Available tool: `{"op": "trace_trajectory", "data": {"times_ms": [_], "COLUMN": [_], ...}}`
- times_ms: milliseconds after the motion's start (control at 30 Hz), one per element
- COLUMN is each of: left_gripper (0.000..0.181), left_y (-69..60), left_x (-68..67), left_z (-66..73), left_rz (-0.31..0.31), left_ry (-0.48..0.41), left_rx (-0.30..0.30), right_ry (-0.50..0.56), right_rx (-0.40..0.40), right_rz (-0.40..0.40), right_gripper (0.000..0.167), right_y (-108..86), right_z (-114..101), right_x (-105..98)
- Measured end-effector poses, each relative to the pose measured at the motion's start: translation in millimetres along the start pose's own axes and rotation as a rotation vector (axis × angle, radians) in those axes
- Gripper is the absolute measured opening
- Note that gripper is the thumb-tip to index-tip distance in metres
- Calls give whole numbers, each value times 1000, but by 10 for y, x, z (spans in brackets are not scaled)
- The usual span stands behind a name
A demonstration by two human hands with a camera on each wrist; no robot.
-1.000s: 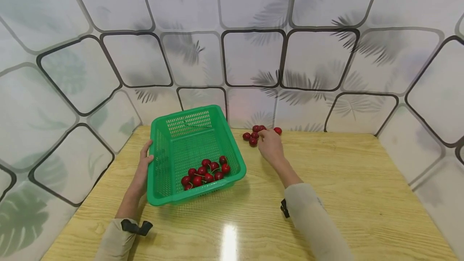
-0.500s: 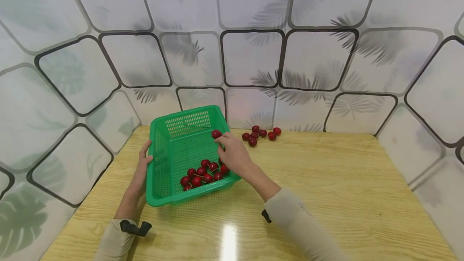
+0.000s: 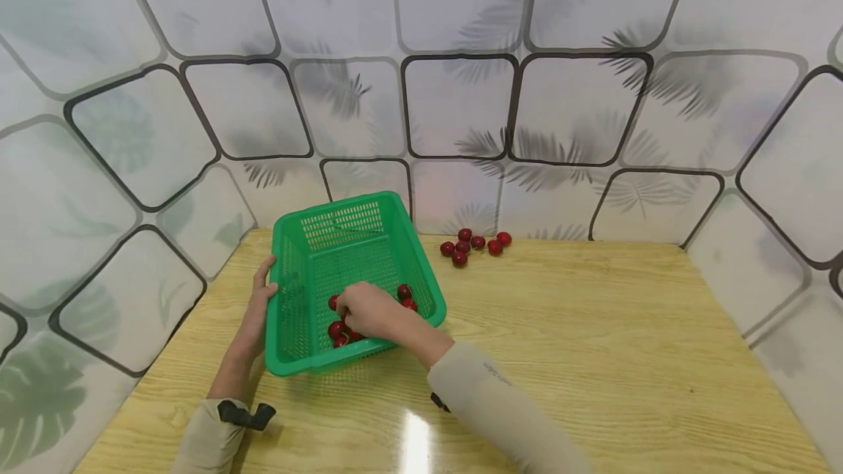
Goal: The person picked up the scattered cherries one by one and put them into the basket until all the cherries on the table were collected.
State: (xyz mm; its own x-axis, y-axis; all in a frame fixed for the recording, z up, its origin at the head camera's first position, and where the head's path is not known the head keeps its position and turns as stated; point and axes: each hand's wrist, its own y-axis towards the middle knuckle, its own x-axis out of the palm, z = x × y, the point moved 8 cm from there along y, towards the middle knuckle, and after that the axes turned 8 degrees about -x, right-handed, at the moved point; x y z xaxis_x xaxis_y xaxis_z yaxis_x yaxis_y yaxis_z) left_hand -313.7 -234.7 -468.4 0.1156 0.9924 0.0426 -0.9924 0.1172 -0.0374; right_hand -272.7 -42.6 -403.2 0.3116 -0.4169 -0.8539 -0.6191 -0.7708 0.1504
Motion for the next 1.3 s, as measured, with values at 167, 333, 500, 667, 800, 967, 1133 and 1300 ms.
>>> {"op": "trace_trajectory", "data": {"times_ms": [167, 333, 500, 667, 800, 967, 1133, 1300], "left_gripper": [58, 59, 58, 58, 57, 58, 57, 56], "left_y": [-2, -7, -14, -17, -17, 10, 5, -10], "left_x": [23, 12, 9, -1, -5, -18, -20, 7], "left_z": [6, 29, 29, 20, 17, 21, 12, 39], "left_rz": [-13, -1, -12, -18, -10, 12, 13, -1], "left_ry": [-3, 0, 18, 22, 35, 46, 34, 22], "left_rx": [5, 6, -5, -10, -6, -7, -11, 7], "right_ry": [24, 25, 52, 66, 64, 64, 62, 41], "right_rx": [29, 67, 114, 156, 173, 170, 180, 195], "right_rz": [-73, -103, -104, -99, -89, -73, -65, -54], "right_gripper": [27, 26, 23, 23, 23, 24, 24, 22], "right_y": [70, 79, 67, 68, 59, 67, 64, 55], "right_z": [44, 62, 86, 139, 154, 159, 171, 178], "right_x": [132, 165, 160, 174, 174, 151, 159, 150]}}
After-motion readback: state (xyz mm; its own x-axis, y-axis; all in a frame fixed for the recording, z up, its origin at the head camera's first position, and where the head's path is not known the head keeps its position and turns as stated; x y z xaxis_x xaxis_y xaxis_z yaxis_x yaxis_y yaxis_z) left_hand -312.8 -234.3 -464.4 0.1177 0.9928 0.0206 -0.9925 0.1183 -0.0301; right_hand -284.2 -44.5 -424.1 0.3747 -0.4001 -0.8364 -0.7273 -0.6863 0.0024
